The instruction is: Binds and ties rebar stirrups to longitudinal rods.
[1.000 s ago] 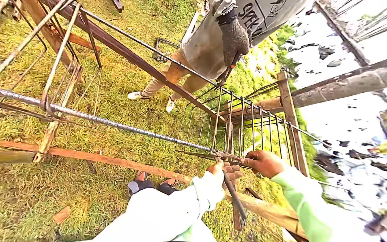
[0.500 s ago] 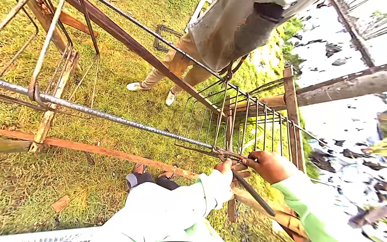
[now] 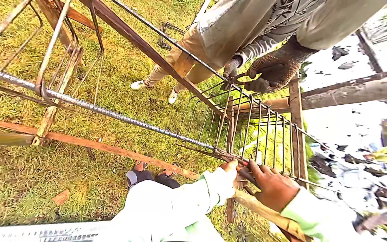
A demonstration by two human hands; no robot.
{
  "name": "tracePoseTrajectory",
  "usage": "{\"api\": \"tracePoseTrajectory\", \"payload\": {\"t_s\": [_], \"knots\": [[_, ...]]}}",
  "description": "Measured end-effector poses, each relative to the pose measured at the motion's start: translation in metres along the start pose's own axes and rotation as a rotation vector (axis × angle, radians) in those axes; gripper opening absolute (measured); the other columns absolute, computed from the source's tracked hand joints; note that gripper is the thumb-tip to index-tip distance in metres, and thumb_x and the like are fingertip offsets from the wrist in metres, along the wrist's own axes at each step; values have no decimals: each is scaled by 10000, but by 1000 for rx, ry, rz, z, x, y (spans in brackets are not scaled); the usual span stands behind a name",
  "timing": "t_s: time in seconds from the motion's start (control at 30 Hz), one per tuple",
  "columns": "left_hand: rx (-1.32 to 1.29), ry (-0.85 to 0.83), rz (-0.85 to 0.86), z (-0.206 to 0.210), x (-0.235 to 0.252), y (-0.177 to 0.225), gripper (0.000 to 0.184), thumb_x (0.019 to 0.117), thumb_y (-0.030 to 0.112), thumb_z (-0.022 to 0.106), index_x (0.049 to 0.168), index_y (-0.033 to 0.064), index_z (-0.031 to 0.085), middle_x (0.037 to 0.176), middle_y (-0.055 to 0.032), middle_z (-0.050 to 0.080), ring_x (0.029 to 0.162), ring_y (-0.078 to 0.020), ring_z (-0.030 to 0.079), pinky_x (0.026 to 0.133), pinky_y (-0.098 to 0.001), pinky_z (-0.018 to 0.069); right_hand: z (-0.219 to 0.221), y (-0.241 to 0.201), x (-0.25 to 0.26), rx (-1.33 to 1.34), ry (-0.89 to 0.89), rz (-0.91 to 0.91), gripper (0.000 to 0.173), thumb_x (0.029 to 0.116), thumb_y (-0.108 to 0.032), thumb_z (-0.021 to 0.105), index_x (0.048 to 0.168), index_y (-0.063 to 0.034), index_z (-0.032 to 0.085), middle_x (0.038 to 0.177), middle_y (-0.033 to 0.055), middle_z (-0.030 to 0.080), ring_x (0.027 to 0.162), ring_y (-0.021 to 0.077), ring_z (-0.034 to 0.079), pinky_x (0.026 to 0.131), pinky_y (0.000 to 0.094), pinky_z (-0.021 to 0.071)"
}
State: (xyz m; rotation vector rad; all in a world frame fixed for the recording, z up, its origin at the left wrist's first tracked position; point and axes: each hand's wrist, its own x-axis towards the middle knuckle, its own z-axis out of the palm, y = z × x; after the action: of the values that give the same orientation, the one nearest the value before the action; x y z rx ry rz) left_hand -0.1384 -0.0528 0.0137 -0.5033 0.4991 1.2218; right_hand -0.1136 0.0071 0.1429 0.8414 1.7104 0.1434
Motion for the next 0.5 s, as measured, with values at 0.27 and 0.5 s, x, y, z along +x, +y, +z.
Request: {"api": "tracePoseTrajectory", "payload": {"t_s": [0.27,0.5], "knots": [[1169,277,513,-99,-13,26,472,1000,285,630,1407,56,562,1389,-147,604,1304,-269,573,1115,-457,454,37,-6,8,222,14,-14,536,909,-193,645,1425,-126,516,1142,245,693,1079,451,679,892,638,534],[1738,5,679,-120,54,56,416,1109,308,432,1356,34,623,1382,-181,629,1321,-331,580,1140,-516,418,76,-25,4,381,148,38,696,852,-144,658,1518,-109,462,1177,248,689,1047,443,691,866,637,539]]}}
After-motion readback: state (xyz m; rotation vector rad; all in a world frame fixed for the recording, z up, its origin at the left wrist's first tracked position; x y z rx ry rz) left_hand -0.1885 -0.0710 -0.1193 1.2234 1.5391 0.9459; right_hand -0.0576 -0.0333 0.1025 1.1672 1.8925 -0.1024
